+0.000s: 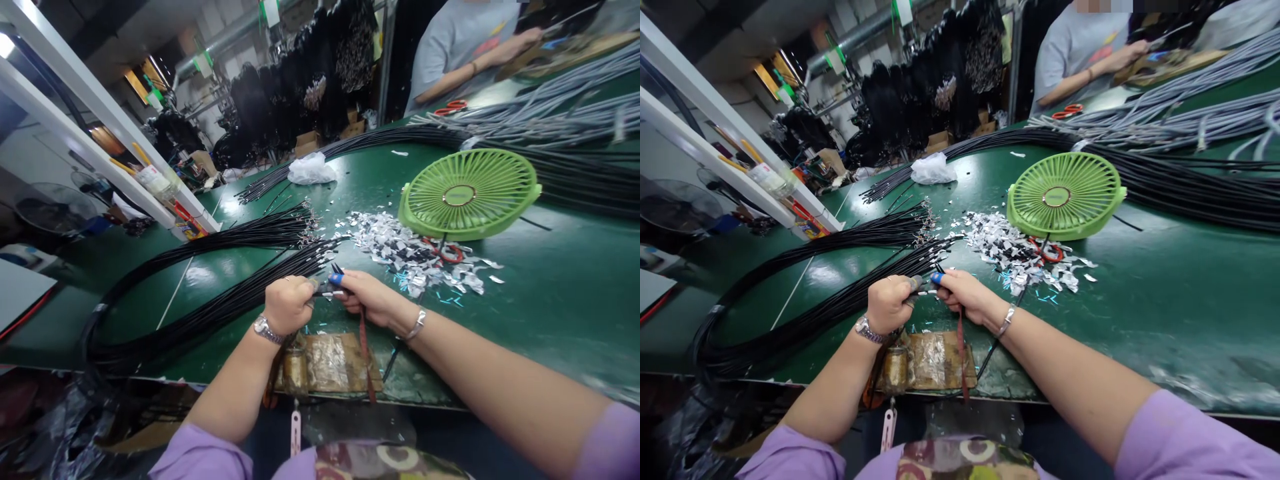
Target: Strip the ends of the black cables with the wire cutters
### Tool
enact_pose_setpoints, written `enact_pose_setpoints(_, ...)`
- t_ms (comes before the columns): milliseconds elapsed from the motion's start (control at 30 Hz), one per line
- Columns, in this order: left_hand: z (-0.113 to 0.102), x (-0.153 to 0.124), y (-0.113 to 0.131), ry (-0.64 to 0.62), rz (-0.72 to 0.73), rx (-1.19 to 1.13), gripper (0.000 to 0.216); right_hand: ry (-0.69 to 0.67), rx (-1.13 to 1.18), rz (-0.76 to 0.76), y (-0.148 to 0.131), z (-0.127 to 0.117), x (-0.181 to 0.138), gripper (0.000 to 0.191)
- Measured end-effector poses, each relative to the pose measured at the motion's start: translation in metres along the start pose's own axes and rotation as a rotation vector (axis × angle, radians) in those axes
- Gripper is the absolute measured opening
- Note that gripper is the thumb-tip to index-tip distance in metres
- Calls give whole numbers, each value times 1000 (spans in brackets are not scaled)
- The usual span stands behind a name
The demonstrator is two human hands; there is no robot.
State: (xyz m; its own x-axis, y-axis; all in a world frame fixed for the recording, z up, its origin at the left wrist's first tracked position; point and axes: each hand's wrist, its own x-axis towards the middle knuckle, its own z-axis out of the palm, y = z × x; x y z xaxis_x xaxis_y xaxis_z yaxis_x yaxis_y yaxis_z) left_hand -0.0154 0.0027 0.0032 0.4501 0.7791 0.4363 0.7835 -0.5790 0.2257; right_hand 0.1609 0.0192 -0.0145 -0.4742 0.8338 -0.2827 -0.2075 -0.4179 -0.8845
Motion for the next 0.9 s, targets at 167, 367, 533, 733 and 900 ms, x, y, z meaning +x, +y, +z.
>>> enact_pose_setpoints(167,0,3,-1,-80,-112,-225,13,52,-191,-211,0,-6,4,21)
enact_pose_setpoints(367,5,12,-14,-532,-627,-1019,53,72,-697,-623,-4,-12,2,14)
enact_pose_setpoints(533,5,12,-16,-672,-701,-1260,55,39,-857,-773,-3,-13,-3,12)
enact_pose_setpoints(733,4,10,-16,-603,-695,-1239,54,63,-930,-831,-1,-16,-4,12)
enact_pose_setpoints(900,5,11,-12,-385,-612,-1037,47,110,-957,-800,-2,-17,-3,13)
